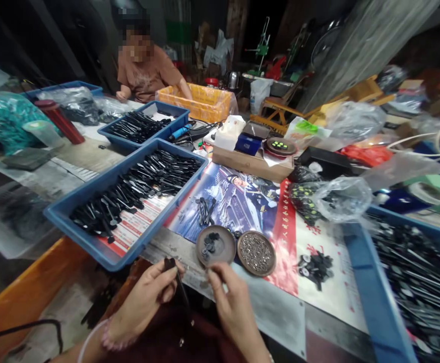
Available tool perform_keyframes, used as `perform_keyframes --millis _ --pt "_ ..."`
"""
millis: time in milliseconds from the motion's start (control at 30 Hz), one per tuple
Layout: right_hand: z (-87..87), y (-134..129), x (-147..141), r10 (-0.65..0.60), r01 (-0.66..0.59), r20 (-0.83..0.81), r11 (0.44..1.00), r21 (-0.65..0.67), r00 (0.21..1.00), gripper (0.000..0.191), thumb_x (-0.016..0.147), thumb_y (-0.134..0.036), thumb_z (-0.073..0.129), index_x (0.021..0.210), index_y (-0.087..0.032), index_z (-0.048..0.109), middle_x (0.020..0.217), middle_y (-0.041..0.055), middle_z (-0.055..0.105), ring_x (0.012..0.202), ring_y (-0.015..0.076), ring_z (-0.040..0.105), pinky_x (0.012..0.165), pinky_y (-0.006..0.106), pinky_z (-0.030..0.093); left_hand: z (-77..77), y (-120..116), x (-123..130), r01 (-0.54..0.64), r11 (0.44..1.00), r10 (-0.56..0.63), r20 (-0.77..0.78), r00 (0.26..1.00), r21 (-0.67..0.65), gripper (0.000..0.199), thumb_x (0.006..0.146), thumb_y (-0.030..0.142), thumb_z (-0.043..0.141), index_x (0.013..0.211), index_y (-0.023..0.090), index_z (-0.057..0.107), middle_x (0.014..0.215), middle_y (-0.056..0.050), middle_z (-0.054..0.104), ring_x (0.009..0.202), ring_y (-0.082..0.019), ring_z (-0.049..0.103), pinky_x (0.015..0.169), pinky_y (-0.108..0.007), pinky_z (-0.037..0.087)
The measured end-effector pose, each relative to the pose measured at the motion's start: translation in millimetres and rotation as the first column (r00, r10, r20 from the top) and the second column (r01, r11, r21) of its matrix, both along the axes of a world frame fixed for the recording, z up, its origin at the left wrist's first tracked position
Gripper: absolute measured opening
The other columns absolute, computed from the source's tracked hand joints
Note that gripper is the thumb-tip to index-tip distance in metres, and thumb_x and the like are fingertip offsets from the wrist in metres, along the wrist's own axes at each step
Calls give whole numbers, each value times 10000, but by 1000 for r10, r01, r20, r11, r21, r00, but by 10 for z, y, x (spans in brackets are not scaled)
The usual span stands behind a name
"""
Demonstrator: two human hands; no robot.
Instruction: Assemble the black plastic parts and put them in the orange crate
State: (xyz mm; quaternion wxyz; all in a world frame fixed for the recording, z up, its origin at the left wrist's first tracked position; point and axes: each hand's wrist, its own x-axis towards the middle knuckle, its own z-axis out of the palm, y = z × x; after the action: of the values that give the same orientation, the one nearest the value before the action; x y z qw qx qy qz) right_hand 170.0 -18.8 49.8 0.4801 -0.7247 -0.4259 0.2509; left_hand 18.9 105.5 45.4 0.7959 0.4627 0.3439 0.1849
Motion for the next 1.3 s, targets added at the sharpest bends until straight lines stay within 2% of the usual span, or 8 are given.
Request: perform_keyframes --millis 100,233,533,733,900,1033,1200,1300 --pt "-55 63 351 -93 104 246 994 -32 965 223 966 -325 462 962 -175 625 924 89 688 863 226 656 766 319 510 39 68 -23 14 999 -14 6 1000 -35 232 868 363 642 888 133 654 780 -20 639 465 -15 401 448 -154 268" --pt "-103 205 700 -19 107 465 981 -165 885 221 933 -263 433 982 -170 627 946 98 677 896 241 646 790 351 501 69 98 -77 94 990 -92 21 996 -110 284 841 402 666 897 125 648 728 -34 663 424 -8 375 419 -146 217" --pt "-187 591 749 263 -45 523 918 -393 811 219 904 -129 482 1049 -180 639 974 76 616 877 206 630 779 292 457 6 68 -139 177 974 -182 -21 983 -138 320 813 434 691 866 121 650 639 -14 652 399 -10 339 400 -148 209" --pt "-217 700 746 316 -27 542 880 -474 779 112 880 -107 533 934 -169 610 935 74 601 819 206 618 713 279 423 34 63 -134 256 961 -258 -8 966 -103 300 829 420 677 830 128 608 617 3 638 396 -11 330 396 -155 185" --pt "-265 671 701 291 -10 536 885 -466 792 59 860 -141 565 818 -179 549 864 78 617 807 232 613 699 300 412 29 56 -101 271 958 -274 -20 961 -92 298 829 417 677 837 126 616 628 -1 643 408 -23 353 400 -163 197" --pt "-284 620 648 255 -21 496 903 -430 830 84 815 -110 561 847 -188 563 772 46 647 724 221 626 652 291 417 2 43 -83 286 952 -290 -23 957 -107 303 817 413 691 856 120 622 641 -7 656 406 -26 355 392 -164 198" --pt "-200 486 688 113 24 448 957 -290 887 208 884 -186 466 1039 -168 604 1036 124 689 964 266 649 833 367 469 -3 36 -71 274 957 -278 -35 960 -90 288 805 400 702 824 127 613 627 -4 661 397 -27 356 383 -160 194" --pt "-97 378 672 20 66 359 972 -224 933 242 936 -320 443 976 -165 625 926 109 704 844 257 675 771 369 499 -19 31 -62 299 951 -302 -40 952 -73 278 803 394 703 831 132 614 627 -4 662 410 -36 372 382 -158 206"
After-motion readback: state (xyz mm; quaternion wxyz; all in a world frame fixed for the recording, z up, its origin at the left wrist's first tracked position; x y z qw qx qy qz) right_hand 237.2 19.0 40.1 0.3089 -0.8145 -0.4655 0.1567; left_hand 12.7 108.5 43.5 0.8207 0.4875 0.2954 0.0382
